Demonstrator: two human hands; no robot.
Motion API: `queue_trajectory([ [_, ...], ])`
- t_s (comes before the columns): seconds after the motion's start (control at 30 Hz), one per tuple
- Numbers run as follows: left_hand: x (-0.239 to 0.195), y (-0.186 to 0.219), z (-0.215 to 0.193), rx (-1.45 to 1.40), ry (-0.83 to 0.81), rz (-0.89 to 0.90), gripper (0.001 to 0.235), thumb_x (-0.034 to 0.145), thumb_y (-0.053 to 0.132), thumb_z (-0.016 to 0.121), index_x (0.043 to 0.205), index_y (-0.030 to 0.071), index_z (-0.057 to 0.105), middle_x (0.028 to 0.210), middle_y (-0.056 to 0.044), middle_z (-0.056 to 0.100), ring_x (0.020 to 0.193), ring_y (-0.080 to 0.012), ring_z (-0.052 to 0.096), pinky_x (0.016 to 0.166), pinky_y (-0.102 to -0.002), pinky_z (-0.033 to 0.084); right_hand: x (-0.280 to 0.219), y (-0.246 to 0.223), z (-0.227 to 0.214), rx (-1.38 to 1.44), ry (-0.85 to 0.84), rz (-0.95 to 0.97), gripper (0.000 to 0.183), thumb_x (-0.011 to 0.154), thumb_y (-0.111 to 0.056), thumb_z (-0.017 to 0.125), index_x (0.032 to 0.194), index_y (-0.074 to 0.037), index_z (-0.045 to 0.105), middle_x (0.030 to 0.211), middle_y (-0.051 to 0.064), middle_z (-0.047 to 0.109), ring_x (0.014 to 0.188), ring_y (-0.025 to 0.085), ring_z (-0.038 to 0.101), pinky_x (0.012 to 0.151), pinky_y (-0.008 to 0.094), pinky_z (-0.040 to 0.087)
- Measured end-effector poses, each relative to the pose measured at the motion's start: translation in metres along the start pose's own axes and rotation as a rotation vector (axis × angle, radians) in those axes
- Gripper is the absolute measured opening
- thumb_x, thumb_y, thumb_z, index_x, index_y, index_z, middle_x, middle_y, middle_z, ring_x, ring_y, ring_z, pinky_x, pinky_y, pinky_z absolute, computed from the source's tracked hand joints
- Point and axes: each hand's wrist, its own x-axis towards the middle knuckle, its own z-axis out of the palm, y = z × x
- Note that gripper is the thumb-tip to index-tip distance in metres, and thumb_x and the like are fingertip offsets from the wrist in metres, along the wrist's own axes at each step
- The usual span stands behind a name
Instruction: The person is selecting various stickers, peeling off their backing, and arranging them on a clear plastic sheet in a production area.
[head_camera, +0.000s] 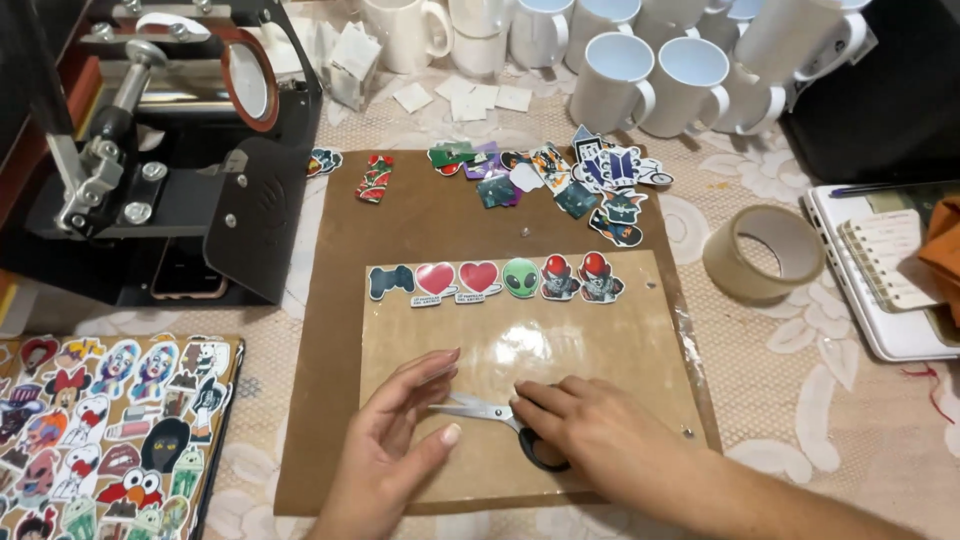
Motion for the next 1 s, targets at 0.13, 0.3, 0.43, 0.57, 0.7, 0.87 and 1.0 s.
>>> queue_trajectory([
  [0.13,0.006,0.022,0.007,0.004,0.018,-0.108,0.056,0.082,0.006,0.072,0.136,0.002,0.058,0.14,-0.01,0.065,0.128,-0.0201,0.062,0.105,-0.031,0.048,0.009,-0.011,-0.005,-0.013,0.024,0.048,0.052,0.082,-0.022,0.069,0.129,-0.002,0.058,0.129,0.014,0.064,0.074,0.033,0.064,0.07,0.044,0.052],
  [0.3,0.013,0.042,0.019,0.103,0.081,-0.033,0.034,0.084,0.009,0.07,0.118,0.005,0.071,0.123,-0.008,0.072,0.116,-0.0179,0.068,0.101,-0.03,0.052,0.011,-0.027,0.0,-0.167,-0.099,0.226,0.032,0.082,-0.009,0.064,0.112,-0.014,0.051,0.087,0.004,0.058,0.058,0.031,0.065,0.037,0.046,0.048],
  [0.43,0.015,0.024,0.026,0.096,0.101,0.231,0.02,0.086,-0.003,0.067,0.106,-0.001,0.071,0.108,-0.013,0.069,0.103,-0.0204,0.067,0.093,-0.029,0.054,0.01,-0.026,-0.002,-0.058,-0.04,0.386,0.033,0.082,-0.012,0.055,0.114,-0.014,0.052,0.088,0.008,0.059,0.048,0.041,0.063,0.034,0.055,0.046],
  [0.57,0.014,0.01,0.026,0.149,0.25,0.257,0.026,0.083,-0.008,0.062,0.103,0.002,0.076,0.105,-0.012,0.074,0.104,-0.0202,0.069,0.091,-0.029,0.056,0.008,-0.019,-0.028,0.723,0.13,0.64,0.049,0.074,-0.019,0.074,0.122,-0.012,0.07,0.1,0.002,0.069,0.068,0.022,0.071,0.062,0.034,0.054],
  [0.7,0.015,-0.008,0.026,0.179,0.185,0.212,0.033,0.085,-0.005,0.06,0.112,0.006,0.076,0.12,-0.011,0.075,0.119,-0.0215,0.068,0.096,-0.032,0.056,0.019,-0.018,-0.037,1.651,0.168,0.609,0.057,0.076,-0.004,0.084,0.129,-0.007,0.062,0.087,0.003,0.063,0.08,0.01,0.062,0.075,0.024,0.051],
  [0.87,0.013,-0.016,0.026,0.131,0.138,0.188,0.033,0.087,-0.005,0.06,0.114,0.005,0.075,0.128,-0.013,0.07,0.123,-0.0238,0.065,0.103,-0.033,0.051,0.033,-0.013,-0.006,1.561,0.597,0.446,0.032,0.076,-0.012,0.085,0.097,-0.008,0.06,0.092,0.007,0.065,0.084,0.016,0.061,0.075,0.03,0.05],
  [1.0,0.014,-0.016,0.024,0.082,0.081,0.106,0.038,0.086,-0.007,0.057,0.117,0.007,0.074,0.132,-0.011,0.066,0.126,-0.0225,0.063,0.103,-0.034,0.051,0.031,-0.009,-0.001,1.314,0.772,0.437,0.023,0.078,-0.006,0.079,0.085,-0.009,0.058,0.104,0.015,0.078,0.1,0.021,0.072,0.087,0.035,0.056],
])
